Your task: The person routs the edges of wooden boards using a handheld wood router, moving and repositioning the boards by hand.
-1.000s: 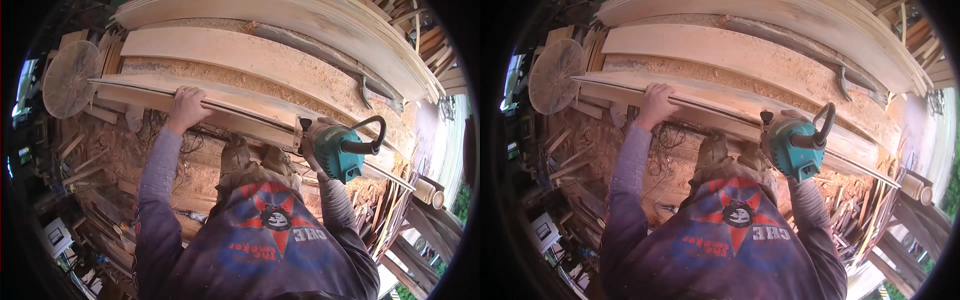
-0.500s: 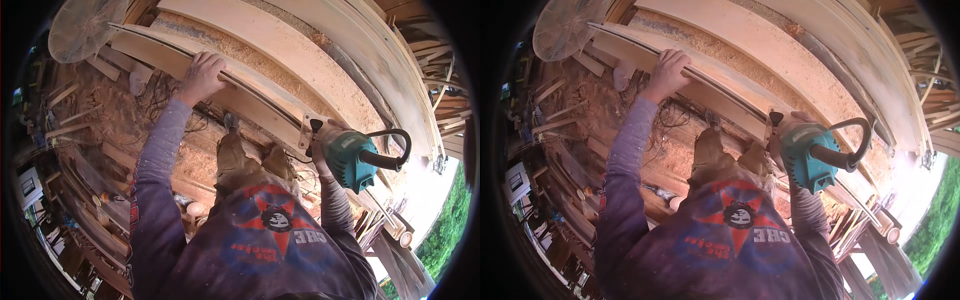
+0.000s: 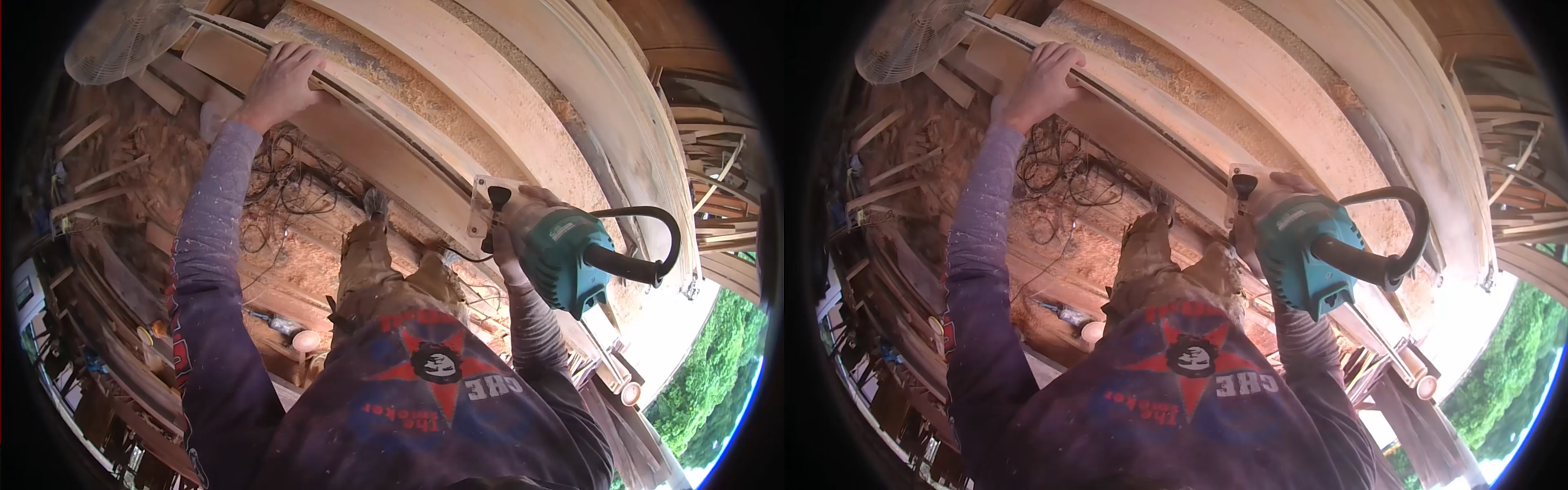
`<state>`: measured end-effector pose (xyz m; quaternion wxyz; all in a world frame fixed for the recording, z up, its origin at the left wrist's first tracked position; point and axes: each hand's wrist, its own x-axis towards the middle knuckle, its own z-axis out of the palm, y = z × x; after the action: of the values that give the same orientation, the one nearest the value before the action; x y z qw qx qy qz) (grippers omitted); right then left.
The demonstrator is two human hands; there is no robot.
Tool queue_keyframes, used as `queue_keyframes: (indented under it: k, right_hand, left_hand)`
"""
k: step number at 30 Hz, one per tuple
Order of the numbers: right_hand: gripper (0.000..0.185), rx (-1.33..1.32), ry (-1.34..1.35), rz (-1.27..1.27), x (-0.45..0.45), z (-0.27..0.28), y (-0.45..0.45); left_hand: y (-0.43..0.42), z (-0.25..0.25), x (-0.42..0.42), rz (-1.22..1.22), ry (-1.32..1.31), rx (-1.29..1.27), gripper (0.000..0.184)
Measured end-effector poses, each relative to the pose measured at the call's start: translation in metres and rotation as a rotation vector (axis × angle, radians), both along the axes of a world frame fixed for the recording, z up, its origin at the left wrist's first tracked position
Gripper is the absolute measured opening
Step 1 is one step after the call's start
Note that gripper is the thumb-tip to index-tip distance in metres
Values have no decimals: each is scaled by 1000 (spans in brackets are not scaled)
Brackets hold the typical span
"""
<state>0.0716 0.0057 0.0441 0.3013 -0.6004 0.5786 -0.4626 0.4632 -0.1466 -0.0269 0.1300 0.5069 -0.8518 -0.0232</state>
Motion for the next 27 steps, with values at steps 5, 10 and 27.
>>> queue_keyframes:
  k: [5, 10, 27]
  right_hand:
    - [71, 61, 144, 114, 44, -5, -30]
    - [50, 290, -661, 374, 80, -28, -62]
    - [69, -146, 152, 330, -27, -18, 7]
  left_hand:
    - [-6, -4, 10, 19, -77, 85, 50]
    - [-7, -17, 16, -6, -74, -41, 52]
    - [-1, 1, -1, 73, -96, 120, 57]
